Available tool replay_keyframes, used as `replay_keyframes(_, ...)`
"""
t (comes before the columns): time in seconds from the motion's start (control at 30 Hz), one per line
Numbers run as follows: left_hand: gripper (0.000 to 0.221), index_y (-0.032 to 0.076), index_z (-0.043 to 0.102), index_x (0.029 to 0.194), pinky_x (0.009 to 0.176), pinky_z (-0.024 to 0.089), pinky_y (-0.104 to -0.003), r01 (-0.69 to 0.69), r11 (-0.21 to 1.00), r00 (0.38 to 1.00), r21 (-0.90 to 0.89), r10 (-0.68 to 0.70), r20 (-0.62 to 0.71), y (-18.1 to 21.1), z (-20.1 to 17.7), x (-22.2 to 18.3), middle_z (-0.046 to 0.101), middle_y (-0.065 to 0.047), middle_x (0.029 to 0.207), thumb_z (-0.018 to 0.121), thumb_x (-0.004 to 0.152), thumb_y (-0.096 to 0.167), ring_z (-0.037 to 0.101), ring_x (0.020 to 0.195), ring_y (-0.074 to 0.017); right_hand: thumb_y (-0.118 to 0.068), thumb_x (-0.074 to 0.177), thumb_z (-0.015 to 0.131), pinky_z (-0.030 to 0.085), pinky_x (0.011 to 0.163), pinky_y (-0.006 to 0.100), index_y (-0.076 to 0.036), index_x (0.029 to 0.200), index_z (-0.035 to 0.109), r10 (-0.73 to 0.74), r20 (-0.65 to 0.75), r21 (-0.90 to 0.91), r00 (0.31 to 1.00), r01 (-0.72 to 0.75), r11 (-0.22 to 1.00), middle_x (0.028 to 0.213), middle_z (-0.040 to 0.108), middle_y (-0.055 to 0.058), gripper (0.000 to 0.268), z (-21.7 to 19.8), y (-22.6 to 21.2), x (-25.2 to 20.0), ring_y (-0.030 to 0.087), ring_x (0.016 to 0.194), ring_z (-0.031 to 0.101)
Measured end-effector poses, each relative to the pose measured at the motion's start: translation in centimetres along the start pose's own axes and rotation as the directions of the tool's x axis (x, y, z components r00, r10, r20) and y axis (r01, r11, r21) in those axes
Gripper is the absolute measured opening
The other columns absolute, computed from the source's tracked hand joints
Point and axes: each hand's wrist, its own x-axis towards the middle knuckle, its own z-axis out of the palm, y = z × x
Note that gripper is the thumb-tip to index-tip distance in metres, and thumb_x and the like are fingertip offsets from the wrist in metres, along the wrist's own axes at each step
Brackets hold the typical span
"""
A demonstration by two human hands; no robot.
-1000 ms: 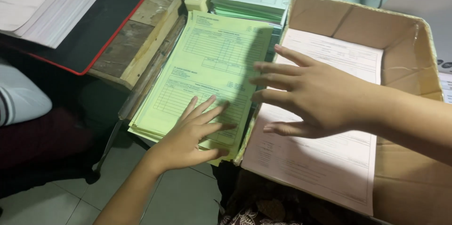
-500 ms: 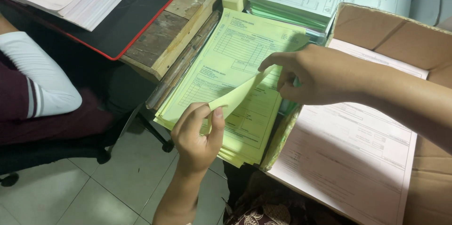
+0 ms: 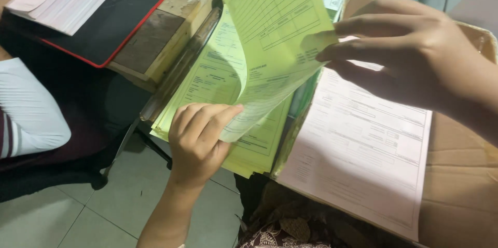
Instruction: Organizing and placing printed forms into a cardboard box
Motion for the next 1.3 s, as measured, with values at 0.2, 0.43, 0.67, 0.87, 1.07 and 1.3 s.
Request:
replay_keyframes(0.2,0.024,0.007,0.063,0.097,0.069,0.044,-0.037,-0.142,0.955,0.978,-0.261,0.176,0.111,2.8,-0.4,3.1,0.062,-0.008,0.092,0.042,0.093,0.018,0.057,0.079,-0.0246,-0.003,0.085,0.079,0.048,0.088,0.044,-0.017,0.095,0.072,0.288,-0.061,-0.173,0.956,-0.295,0.940,0.133,0.052,0.028,0.019,-2.6,-1.7,-7.3,0.040,0.102,0.053)
replay_keyframes(0.43,0.005,0.003,0.067,0.089,0.061,0.047,-0.038,-0.342,0.830,0.886,-0.441,0.441,0.143,6.8,-0.6,5.8,0.062,-0.008,0.082,0.063,0.086,0.001,0.056,0.070,-0.0204,-0.021,0.072,0.073,0.043,0.095,0.045,-0.025,0.097,0.065,0.321,0.179,-0.333,0.930,-0.250,0.909,0.106,0.066,-0.004,0.027,-4.2,-5.6,-14.8,0.025,0.106,0.059)
replay_keyframes(0.67,0.007,0.005,0.063,0.079,0.057,0.041,-0.036,-0.492,0.786,0.765,-0.375,0.596,0.244,10.1,1.7,3.8,0.050,-0.007,0.065,0.061,0.083,0.000,0.046,0.056,-0.0224,-0.025,0.067,0.068,0.042,0.094,0.046,-0.023,0.097,0.066,0.489,0.324,-0.200,0.810,-0.446,0.872,0.092,0.069,-0.005,0.030,-4.0,-7.7,-16.5,0.016,0.089,0.062)
replay_keyframes(0.87,0.022,0.009,0.051,0.065,0.051,0.033,-0.029,-0.560,0.785,0.716,-0.264,0.619,0.322,11.0,3.2,2.7,0.042,-0.005,0.059,0.049,0.084,-0.003,0.037,0.053,-0.0180,-0.018,0.073,0.053,0.036,0.102,0.046,-0.015,0.111,0.058,0.566,0.246,-0.057,0.787,-0.572,0.819,0.110,0.063,0.000,0.039,-5.6,-9.1,-16.6,0.020,0.108,0.056)
replay_keyframes(1.07,0.009,0.009,0.055,0.075,0.053,0.035,-0.030,-0.494,0.837,0.730,-0.236,0.547,0.409,10.5,3.9,1.5,0.046,-0.003,0.066,0.054,0.083,0.006,0.042,0.056,-0.0179,-0.032,0.076,0.042,0.036,0.111,0.051,0.001,0.109,0.045,0.698,-0.086,0.226,0.710,-0.669,0.708,0.129,0.045,0.029,0.047,-3.3,-11.9,-21.7,0.042,0.127,0.046)
replay_keyframes(1.3,0.053,0.009,0.061,0.098,0.064,0.041,-0.035,-0.398,0.890,0.735,-0.222,0.454,0.503,10.9,4.2,0.4,0.060,-0.006,0.088,0.072,0.072,0.053,0.055,0.071,-0.0221,-0.073,0.068,0.041,0.031,0.112,0.046,-0.003,0.132,0.022,0.815,-0.122,0.587,0.566,-0.621,0.519,0.149,0.017,0.032,0.097,-1.4,-15.0,-22.7,0.039,0.144,0.019)
